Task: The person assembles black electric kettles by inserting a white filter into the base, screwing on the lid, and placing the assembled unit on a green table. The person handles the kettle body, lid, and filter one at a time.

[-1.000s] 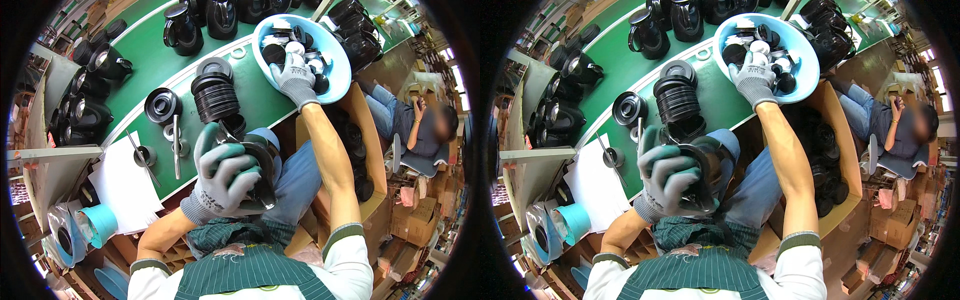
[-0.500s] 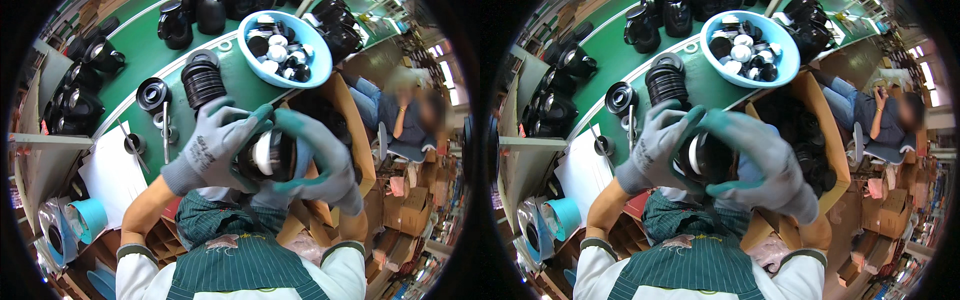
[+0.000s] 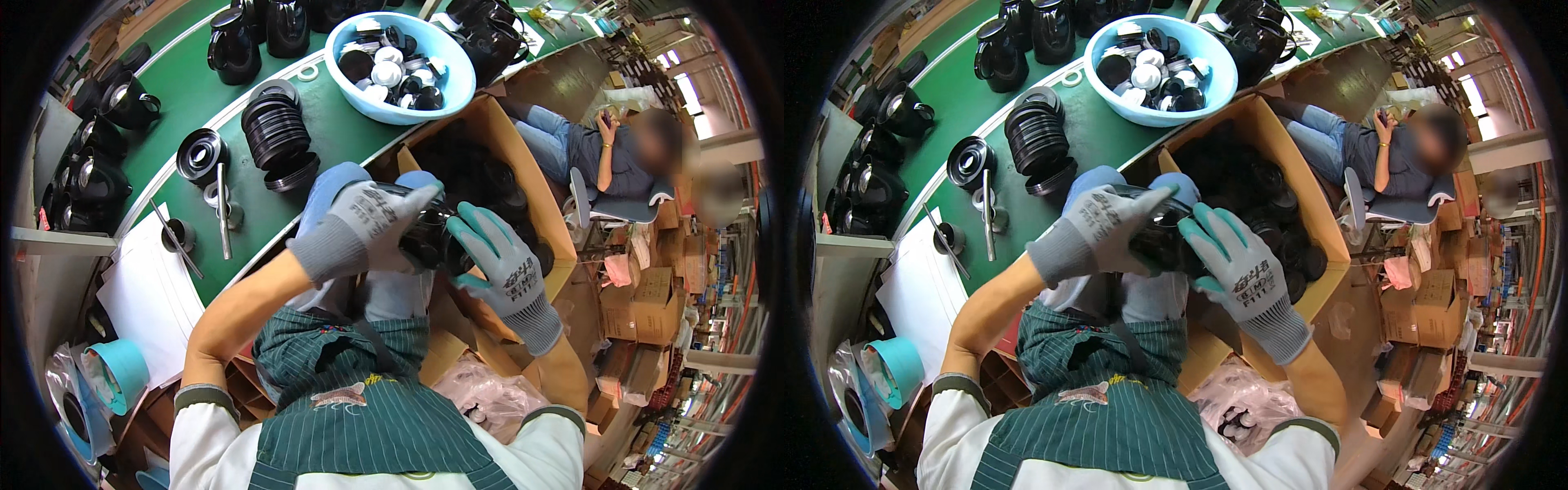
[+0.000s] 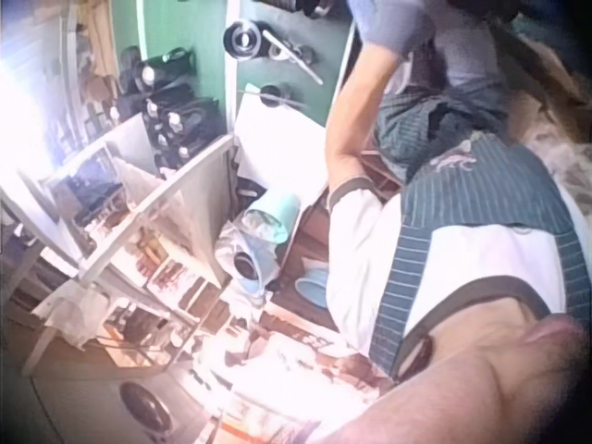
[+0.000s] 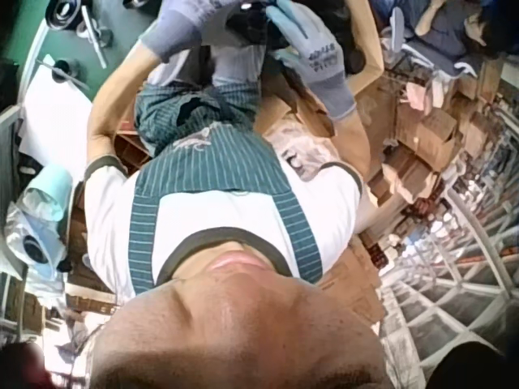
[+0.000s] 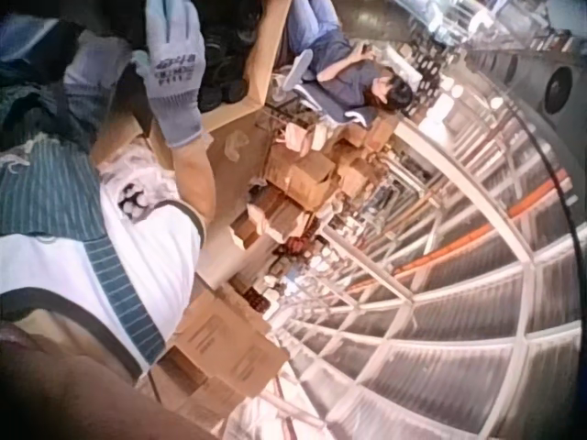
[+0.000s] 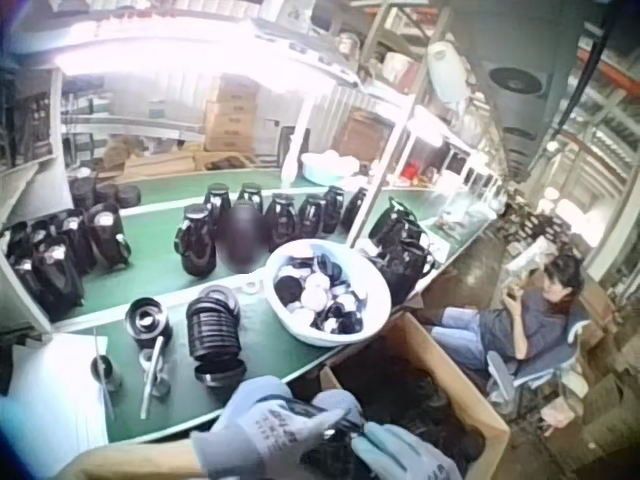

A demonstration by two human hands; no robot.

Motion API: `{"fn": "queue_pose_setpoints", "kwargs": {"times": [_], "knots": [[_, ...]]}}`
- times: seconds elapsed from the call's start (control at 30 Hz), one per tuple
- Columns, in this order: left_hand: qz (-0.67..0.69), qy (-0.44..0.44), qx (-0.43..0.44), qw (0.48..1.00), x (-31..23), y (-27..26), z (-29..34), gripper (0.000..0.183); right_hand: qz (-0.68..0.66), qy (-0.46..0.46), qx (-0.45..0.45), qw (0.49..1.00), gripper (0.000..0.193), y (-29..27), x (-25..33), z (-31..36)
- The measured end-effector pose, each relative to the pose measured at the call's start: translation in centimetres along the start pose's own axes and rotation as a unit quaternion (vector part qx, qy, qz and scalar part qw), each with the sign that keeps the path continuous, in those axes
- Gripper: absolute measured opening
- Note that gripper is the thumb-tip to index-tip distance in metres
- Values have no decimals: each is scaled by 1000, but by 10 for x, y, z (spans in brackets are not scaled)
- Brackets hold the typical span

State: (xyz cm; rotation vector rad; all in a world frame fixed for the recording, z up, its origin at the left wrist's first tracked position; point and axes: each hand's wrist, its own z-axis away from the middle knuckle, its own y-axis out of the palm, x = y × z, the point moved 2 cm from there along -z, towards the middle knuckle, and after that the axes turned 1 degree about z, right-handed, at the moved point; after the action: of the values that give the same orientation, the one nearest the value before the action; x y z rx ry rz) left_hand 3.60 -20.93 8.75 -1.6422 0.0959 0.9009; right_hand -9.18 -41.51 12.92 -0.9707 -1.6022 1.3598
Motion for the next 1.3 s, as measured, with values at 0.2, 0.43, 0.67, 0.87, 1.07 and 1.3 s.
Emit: {"fn": "queue_pose_setpoints", "kwargs": {"times": [0.2, 0.43, 0.67, 0.87, 1.07, 1.3], "knots": [[-13, 78, -44, 996, -13, 35, -11, 101, -207, 64, -75, 973, 84, 33, -21, 29], [11, 37, 15, 999, -11, 24, -2, 112, -161, 26, -101, 981, 73, 36, -12, 29], [-55, 42, 67, 995, -17, 48, -4, 112, -520, 599, 127, 596, 47, 120, -43, 67], [-10, 32, 49, 998, -13, 30, 8, 114, -31, 103, -131, 986, 76, 43, -6, 41], [-10, 70, -5, 997, -12, 50, 7, 115, -146, 78, -38, 986, 93, 49, 6, 51], [-138, 137, -29, 980, -37, 89, 16, 70, -545, 459, -73, 698, 45, 131, 7, 92]]}}
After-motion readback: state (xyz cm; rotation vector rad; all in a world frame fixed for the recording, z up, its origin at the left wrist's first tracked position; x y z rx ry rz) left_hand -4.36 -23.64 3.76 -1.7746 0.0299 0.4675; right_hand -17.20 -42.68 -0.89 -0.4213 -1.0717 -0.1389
